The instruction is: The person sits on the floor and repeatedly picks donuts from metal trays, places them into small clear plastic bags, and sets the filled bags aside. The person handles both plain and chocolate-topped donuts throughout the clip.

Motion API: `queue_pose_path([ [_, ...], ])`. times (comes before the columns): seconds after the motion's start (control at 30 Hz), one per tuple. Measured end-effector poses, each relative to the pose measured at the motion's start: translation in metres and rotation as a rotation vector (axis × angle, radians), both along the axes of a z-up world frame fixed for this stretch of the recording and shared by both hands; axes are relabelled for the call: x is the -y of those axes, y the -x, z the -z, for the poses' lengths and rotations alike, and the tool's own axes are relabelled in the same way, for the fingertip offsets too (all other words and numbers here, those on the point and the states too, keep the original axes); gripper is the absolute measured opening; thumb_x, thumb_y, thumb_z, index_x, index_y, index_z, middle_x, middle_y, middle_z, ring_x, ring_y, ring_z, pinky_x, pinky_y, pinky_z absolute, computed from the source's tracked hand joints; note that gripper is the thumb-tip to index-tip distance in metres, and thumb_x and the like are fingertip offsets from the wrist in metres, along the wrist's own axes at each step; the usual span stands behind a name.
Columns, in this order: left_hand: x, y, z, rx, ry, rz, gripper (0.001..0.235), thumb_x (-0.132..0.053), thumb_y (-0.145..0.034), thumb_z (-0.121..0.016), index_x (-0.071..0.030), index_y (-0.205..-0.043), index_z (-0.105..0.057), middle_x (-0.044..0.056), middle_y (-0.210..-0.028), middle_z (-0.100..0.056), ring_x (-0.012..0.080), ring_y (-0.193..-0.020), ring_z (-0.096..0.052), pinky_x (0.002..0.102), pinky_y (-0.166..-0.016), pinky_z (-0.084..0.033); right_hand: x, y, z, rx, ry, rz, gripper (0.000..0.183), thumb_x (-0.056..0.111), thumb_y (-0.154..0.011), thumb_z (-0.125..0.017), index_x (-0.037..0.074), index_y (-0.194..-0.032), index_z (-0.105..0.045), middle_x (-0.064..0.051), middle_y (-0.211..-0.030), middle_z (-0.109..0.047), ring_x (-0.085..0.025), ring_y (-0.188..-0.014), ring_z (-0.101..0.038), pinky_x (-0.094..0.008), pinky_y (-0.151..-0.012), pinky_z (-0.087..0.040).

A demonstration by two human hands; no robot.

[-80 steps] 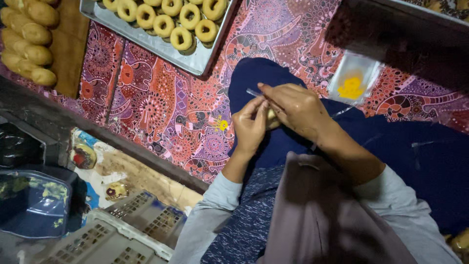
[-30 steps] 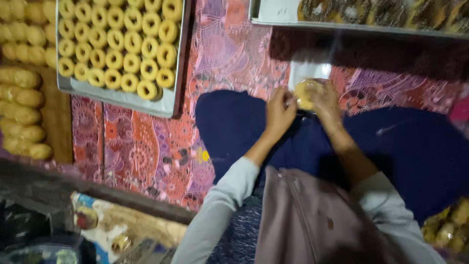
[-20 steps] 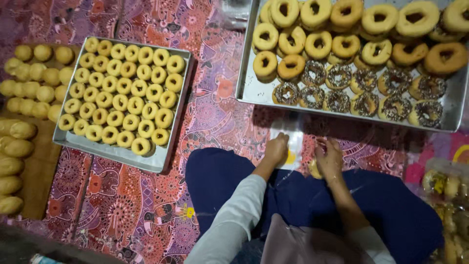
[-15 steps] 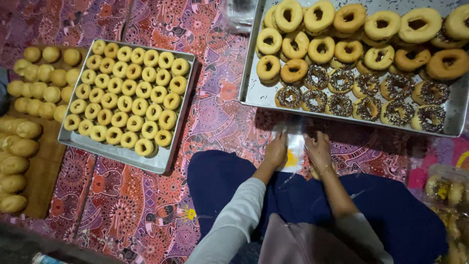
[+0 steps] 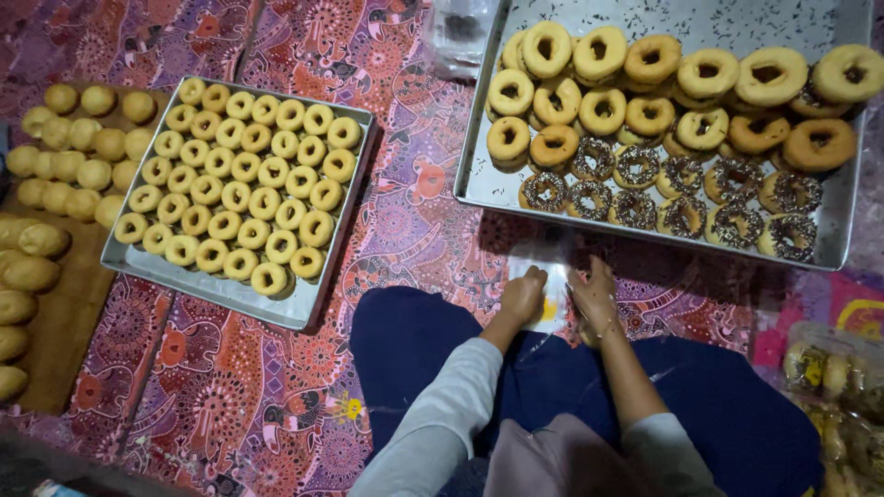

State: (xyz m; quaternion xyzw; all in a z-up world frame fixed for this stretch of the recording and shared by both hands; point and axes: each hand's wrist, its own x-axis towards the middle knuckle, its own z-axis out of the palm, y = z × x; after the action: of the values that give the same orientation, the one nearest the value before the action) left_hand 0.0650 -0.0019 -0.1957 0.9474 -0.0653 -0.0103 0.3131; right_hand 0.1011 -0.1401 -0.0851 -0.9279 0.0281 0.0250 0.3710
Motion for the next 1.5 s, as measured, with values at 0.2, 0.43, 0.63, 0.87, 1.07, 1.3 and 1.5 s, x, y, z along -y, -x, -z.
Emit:
queue_pose_path([
  [0.2,-0.007,0.002,0.007,0.032,0.013,-0.097,0.02,0.0,-0.078,-0.063,-0.003,-0.098,-0.062,0.023,-0.098,-0.066,0.0448,-0.081,-0.068,0.054,-0.07,-0.054,0.0,0.01,-0.008,-0.04,-0.015,-0.015,0.077,0.048,-0.091,-0.069,-0.007,-0.142,-0.051,-0.034,-0.141,-0.053,-0.048,-0.132,-0.051,-0.049,-0.11,-0.041],
  [0.43,0.001,0.02,-0.044,0.127,0.179,-0.085,0.012,-0.004,-0.085,-0.063,-0.003,-0.097,-0.066,0.02,-0.108,-0.067,0.0425,-0.088,-0.069,0.051,-0.076,-0.055,0.009,0.005,0.016,-0.176,0.085,-0.066,0.075,0.045,-0.086,-0.076,-0.002,-0.14,-0.054,-0.029,-0.128,-0.065,-0.041,-0.115,-0.064,-0.046,-0.098,-0.052],
  [0.63,-0.015,0.017,-0.085,0.413,0.579,-0.382,0.044,-0.008,-0.08,-0.071,0.006,-0.121,-0.064,0.021,-0.113,-0.066,0.0371,-0.098,-0.068,0.041,-0.083,-0.056,-0.005,0.012,0.031,-0.185,-0.305,-0.249,0.032,0.021,-0.096,-0.066,0.0,-0.12,-0.073,-0.014,-0.105,-0.079,-0.016,-0.093,-0.071,-0.031,-0.083,-0.056],
  [0.87,-0.029,0.031,-0.088,0.161,0.804,-0.329,0.032,0.0,-0.086,-0.07,0.0,-0.117,-0.07,0.015,-0.108,-0.075,0.0206,-0.097,-0.074,0.032,-0.081,-0.06,-0.014,0.014,0.042,-0.168,-0.651,-0.285,0.029,0.021,-0.099,-0.07,-0.002,-0.117,-0.07,-0.006,-0.103,-0.074,-0.013,-0.095,-0.068,-0.028,-0.084,-0.056],
  [1.07,-0.029,0.053,-0.101,0.058,1.194,-0.308,0.055,0.001,-0.095,-0.061,-0.003,-0.149,-0.05,0.016,-0.121,-0.071,0.0174,-0.111,-0.07,0.03,-0.09,-0.058,-0.018,0.018,0.012,-0.15,-0.638,-0.345,0.028,0.013,-0.092,-0.074,0.0,-0.116,-0.069,-0.005,-0.102,-0.072,-0.01,-0.092,-0.067,-0.026,-0.079,-0.055],
  [1.3,-0.083,0.052,-0.145,0.058,0.714,-0.409,0.092,-0.009,-0.072,-0.088,-0.006,-0.153,-0.043,0.01,-0.133,-0.057,0.0179,-0.078,-0.067,0.03,-0.066,-0.058,-0.016,0.027,-0.038,-0.372,-0.726,-0.287,0.023,0.016,-0.098,-0.068,-0.001,-0.113,-0.074,-0.004,-0.101,-0.073,-0.01,-0.089,-0.065,-0.026,-0.08,-0.054],
  [1.5,-0.097,0.049,-0.171,-0.257,0.909,-0.398,0.014,-0.011,-0.092,-0.074,-0.001,-0.1,-0.077,0.011,-0.088,-0.074,0.0165,-0.057,-0.055,0.031,-0.051,-0.043,-0.023,0.036,-0.091,-0.076,-0.514,-0.446,0.019,0.013,-0.098,-0.069,-0.001,-0.109,-0.076,-0.009,-0.106,-0.073,-0.016,-0.098,-0.068,-0.03,-0.088,-0.053],
])
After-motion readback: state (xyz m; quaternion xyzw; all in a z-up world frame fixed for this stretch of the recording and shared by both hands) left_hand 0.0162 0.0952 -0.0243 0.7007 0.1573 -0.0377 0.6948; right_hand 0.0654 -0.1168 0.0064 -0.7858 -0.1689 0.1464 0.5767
